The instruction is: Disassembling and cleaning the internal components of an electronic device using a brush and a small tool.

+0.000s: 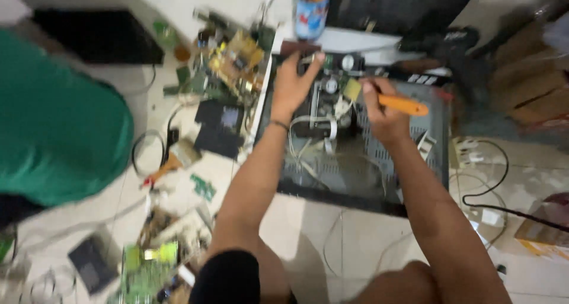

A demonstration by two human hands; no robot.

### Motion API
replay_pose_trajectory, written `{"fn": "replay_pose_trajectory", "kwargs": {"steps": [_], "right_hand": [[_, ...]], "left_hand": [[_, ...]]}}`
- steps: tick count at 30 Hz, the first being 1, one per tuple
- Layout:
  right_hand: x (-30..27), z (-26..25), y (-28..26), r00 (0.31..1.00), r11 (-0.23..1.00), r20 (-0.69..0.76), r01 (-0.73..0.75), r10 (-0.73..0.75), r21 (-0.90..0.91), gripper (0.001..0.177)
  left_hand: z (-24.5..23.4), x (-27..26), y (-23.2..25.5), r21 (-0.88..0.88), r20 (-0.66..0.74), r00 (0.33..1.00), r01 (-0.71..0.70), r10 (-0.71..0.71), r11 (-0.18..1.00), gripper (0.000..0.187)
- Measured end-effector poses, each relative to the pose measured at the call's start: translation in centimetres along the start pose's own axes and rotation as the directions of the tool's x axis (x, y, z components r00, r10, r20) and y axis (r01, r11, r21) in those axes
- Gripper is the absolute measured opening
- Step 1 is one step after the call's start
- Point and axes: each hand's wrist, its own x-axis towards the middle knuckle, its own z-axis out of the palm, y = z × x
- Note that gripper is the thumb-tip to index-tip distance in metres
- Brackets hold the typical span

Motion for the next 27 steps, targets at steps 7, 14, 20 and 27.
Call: {"fn": "replay_pose_trajectory", "kwargs": {"steps": [7,14,20,27], "right_hand": [[-0.3,0.6,1.6,0.967,0.977,-0.156,-0.185,0.200,0.109,0.029],[-0.1,1.4,1.1,0.963,0.974,-0.149,-0.214,0.223,0.071,0.026],[-0.3,0.4,0.1,0.984,0.994,-0.156,-0.097,0.088,-0.047,0.021],[2.9,0.3,-2.1,0.995,0.931,0.001,0.096,-0.102,-0.353,0.015]], "left_hand": [[-0.6,-0.1,1.3,-0.002,0.055,0.998,0.028,-0.027,1.000,0.085],[-0.6,0.2,-0.3,-0.048,0.076,0.995,0.069,-0.065,0.997,0.087],[-0.4,-0.3,0.4,0.009,0.046,0.996,0.071,-0.072,0.997,0.090],[0.1,0.0,-0.9,-0.014,0.002,0.991,0.133,-0.133,0.991,0.092]]}}
